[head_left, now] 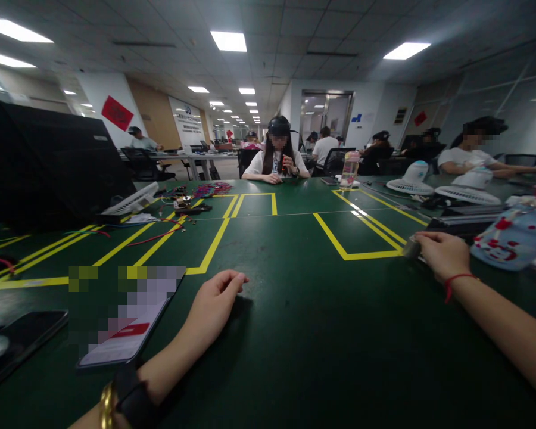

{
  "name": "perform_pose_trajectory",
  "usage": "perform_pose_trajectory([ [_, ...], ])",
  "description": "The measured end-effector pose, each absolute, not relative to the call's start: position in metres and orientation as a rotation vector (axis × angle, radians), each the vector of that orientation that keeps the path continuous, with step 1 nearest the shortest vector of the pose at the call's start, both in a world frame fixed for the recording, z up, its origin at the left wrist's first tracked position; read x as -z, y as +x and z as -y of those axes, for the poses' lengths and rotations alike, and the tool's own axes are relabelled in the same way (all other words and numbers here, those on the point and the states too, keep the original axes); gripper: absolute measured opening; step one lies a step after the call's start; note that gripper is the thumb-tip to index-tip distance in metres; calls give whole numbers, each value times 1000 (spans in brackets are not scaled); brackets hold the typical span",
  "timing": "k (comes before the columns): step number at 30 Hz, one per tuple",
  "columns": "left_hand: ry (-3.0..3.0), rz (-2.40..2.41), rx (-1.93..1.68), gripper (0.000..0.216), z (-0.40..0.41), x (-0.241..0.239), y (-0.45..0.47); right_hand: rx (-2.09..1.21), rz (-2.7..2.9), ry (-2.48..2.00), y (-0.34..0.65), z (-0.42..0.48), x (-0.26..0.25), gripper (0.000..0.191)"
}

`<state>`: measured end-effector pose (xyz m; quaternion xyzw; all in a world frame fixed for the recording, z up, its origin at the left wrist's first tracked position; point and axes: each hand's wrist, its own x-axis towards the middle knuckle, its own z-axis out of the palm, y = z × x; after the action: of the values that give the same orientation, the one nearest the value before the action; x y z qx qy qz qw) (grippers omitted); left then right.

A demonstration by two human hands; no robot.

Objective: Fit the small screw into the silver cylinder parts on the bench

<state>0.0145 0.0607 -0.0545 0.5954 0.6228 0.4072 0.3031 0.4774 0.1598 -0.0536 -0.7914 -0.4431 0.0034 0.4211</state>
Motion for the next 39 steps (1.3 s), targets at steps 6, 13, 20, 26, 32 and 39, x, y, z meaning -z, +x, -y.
perform_pose_trajectory([
  [6,1570,-1654,-1083,35,-61,55,15,76,1148,-1895,459,-155,65,55],
  [13,1580,-1660,-1091,33,-61,56,16,-286,1544,-1405,366,-122,50,45],
  [20,1631,-1645,-1078,33,-63,59,14,-710,2098,-918,258,-35,47,32],
  [26,1787,-1465,-1094,25,-50,48,29,-764,2122,-949,256,-26,60,47],
  [32,2002,-1155,-966,18,-24,32,66,-846,2008,-987,254,-30,64,54],
  [39,1855,-1346,-1084,17,-30,30,65,-778,2090,-1002,253,-31,57,44],
])
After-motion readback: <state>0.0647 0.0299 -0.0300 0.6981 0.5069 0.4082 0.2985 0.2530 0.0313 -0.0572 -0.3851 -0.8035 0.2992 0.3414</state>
